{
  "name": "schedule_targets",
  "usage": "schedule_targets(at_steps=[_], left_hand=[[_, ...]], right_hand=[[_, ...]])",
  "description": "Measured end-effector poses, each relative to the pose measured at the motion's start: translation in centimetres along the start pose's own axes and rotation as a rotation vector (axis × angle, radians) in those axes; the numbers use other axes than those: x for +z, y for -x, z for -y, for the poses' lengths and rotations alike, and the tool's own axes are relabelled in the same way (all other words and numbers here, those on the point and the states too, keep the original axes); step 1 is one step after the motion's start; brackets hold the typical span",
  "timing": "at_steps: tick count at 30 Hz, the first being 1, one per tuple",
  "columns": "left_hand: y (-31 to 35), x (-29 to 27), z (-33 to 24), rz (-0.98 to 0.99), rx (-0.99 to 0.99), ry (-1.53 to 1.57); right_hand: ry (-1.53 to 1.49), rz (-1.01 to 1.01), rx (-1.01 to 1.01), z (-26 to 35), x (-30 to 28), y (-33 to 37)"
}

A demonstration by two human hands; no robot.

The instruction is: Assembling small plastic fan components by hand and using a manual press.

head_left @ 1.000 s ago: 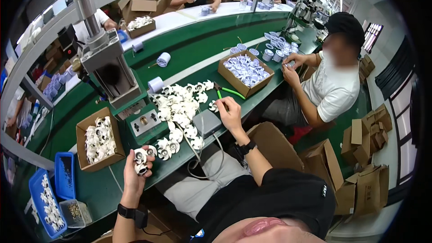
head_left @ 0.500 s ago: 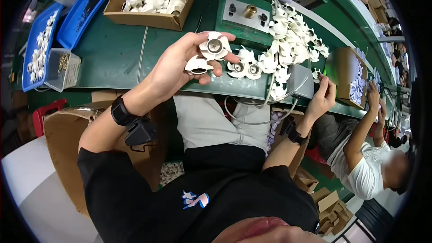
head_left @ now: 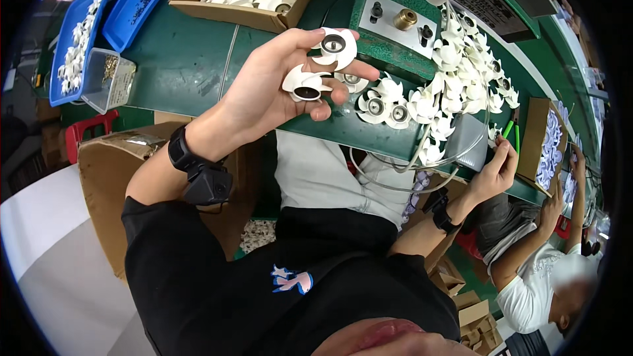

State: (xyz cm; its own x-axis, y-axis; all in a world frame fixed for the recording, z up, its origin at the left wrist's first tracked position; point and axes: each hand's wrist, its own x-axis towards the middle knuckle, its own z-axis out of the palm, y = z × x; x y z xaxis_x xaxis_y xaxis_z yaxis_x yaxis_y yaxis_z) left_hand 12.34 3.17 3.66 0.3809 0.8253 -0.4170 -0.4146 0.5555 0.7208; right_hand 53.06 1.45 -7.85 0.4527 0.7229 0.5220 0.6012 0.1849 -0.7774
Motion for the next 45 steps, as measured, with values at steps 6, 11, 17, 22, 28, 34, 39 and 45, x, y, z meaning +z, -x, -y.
schedule_targets(at_steps=[6,11,17,22,28,34,39,45], left_hand=[[-0.7,-0.8,0.0,0.0,0.009,0.109],[-0.1,-1.3,-0.1,0.045,0.071,0.147],[-2.5,-2.8,-1.9,-0.204,0.955,-0.415],[-5.0,-8.0,-5.9,-0.585,1.072,-0.72],[-4.7,-8.5,-6.1,-0.532,1.152,-0.792],[-2.3,-11.6,-7.3,-0.585,1.101,-0.991],[-2.5,-11.0,-7.7,-0.634,1.133,-1.017],[-2.0,-7.8,-8.1,-0.712,0.768,-1.635]], right_hand=[[0.015,0.004,-0.016,0.3,-0.1,0.0],[0.026,0.017,-0.047,0.7,0.4,0.0],[-0.03,0.032,-0.016,-0.2,-0.3,0.1],[0.011,0.064,-0.015,-0.4,-0.4,-0.6],[-0.002,0.057,-0.048,-1.0,-0.3,0.0],[0.01,0.054,-0.055,0.1,-0.1,-0.2],[0.049,0.045,-0.066,0.6,-0.1,0.0],[-0.006,0.066,-0.033,0.6,-0.2,0.1]])
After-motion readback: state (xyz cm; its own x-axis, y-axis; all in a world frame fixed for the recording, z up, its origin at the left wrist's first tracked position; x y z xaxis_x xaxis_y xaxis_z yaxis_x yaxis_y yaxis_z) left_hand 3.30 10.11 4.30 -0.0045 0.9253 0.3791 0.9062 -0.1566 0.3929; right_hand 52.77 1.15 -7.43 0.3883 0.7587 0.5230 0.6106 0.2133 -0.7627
